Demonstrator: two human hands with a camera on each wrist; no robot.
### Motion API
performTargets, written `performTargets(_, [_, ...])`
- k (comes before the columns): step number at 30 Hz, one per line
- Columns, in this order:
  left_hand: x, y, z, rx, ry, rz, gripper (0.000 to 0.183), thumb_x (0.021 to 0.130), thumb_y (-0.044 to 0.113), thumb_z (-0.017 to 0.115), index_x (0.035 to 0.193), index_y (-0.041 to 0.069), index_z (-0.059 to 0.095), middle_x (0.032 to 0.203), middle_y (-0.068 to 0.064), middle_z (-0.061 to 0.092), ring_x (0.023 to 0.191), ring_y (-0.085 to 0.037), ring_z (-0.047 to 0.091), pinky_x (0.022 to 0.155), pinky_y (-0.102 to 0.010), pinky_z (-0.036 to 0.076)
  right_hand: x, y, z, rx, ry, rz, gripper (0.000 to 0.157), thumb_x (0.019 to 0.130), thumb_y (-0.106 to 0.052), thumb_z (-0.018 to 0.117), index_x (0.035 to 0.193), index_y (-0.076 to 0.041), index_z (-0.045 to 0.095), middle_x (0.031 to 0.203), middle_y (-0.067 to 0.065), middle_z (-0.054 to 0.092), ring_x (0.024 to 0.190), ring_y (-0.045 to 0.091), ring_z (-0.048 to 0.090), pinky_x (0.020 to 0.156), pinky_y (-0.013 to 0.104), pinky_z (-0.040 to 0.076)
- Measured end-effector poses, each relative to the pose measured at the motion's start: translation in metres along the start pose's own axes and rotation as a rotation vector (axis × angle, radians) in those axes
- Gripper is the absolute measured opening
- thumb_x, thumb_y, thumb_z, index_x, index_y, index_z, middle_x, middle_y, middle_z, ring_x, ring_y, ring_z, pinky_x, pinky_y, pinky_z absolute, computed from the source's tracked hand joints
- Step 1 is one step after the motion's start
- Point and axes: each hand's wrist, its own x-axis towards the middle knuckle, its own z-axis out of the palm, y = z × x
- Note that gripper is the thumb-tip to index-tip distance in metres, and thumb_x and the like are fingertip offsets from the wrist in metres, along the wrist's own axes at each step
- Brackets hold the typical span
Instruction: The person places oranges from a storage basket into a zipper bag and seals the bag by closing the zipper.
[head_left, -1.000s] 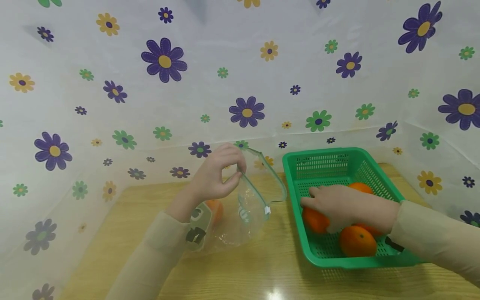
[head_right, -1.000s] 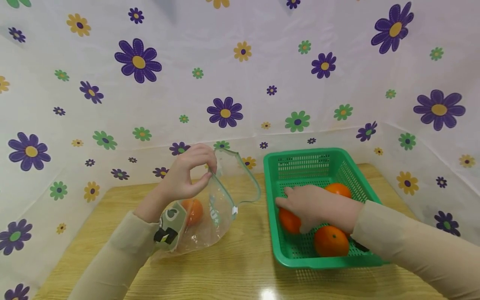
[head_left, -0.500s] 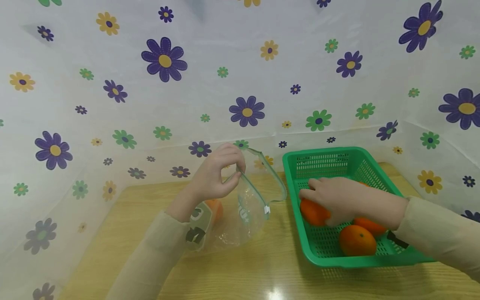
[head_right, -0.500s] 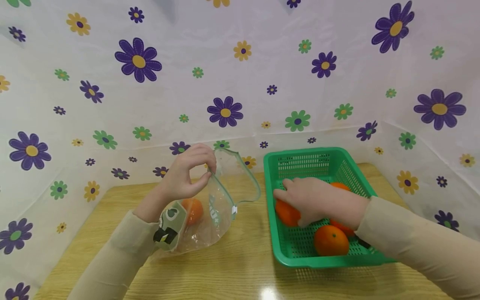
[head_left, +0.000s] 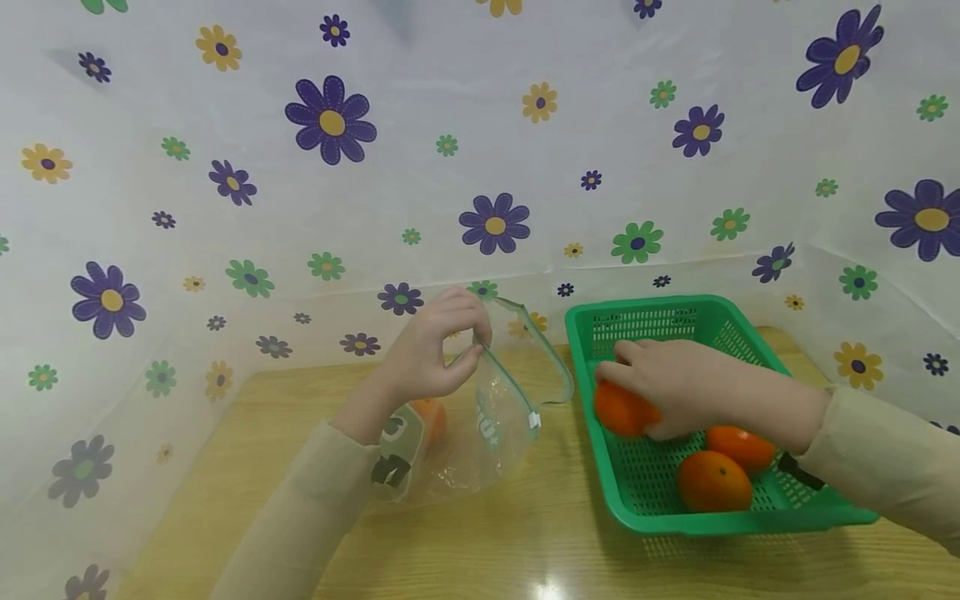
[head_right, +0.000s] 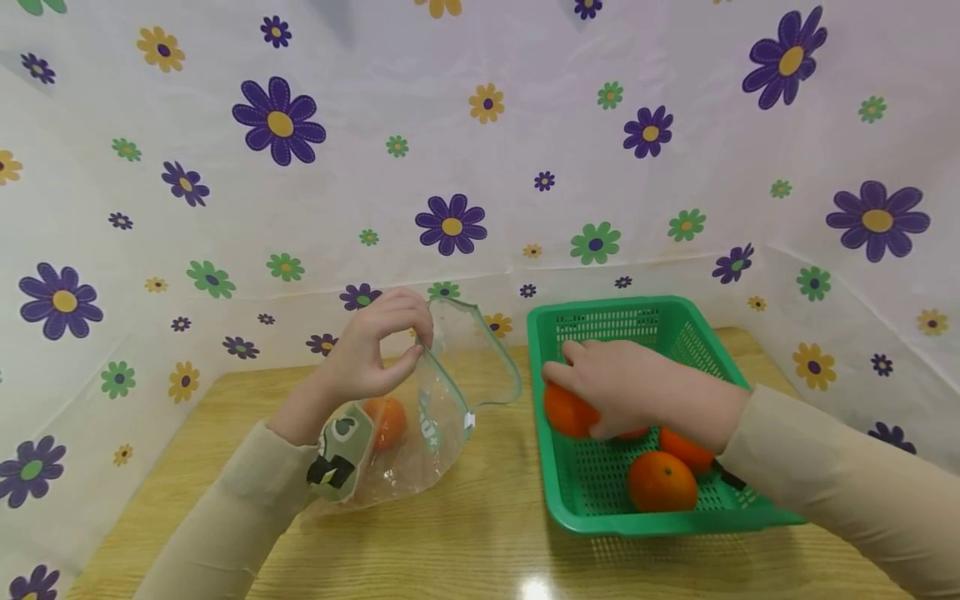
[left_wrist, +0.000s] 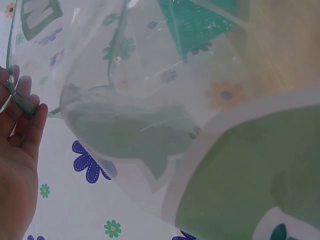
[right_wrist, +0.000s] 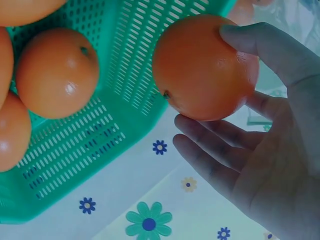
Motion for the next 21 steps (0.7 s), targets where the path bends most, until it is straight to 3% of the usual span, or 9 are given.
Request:
performTargets(14, [-0.001,0.000,0.001,-0.002,0.000,0.004,0.004,0.084,0.007,0.061,0.084,0.009,0.064,0.083,-0.002,0.066,0.096,-0.023,0.059,0.097,-0.041,0.049,0.003,-0.007,-0.018,-0.077,0.184,-0.037,0.069,0.075,-0.026,0.092,0.135,-0.018,0.058,0.114,0.009,0.062,0.091,0.022,0.064,0.078,0.038,0.062])
performTargets(21, [0.000,0.001,-0.001,-0.007,0.000,0.001,0.005,0.084,0.007,0.060,0.084,0.009,0.065,0.083,-0.003,0.066,0.096,-0.023,0.059,0.098,-0.042,0.048,0.005,-0.014,-0.024,-0.068,0.243,-0.013,0.075,0.075,-0.031,0.095,0.138,-0.017,0.057,0.114,0.009,0.060,0.095,0.024,0.064,0.079,0.038,0.063])
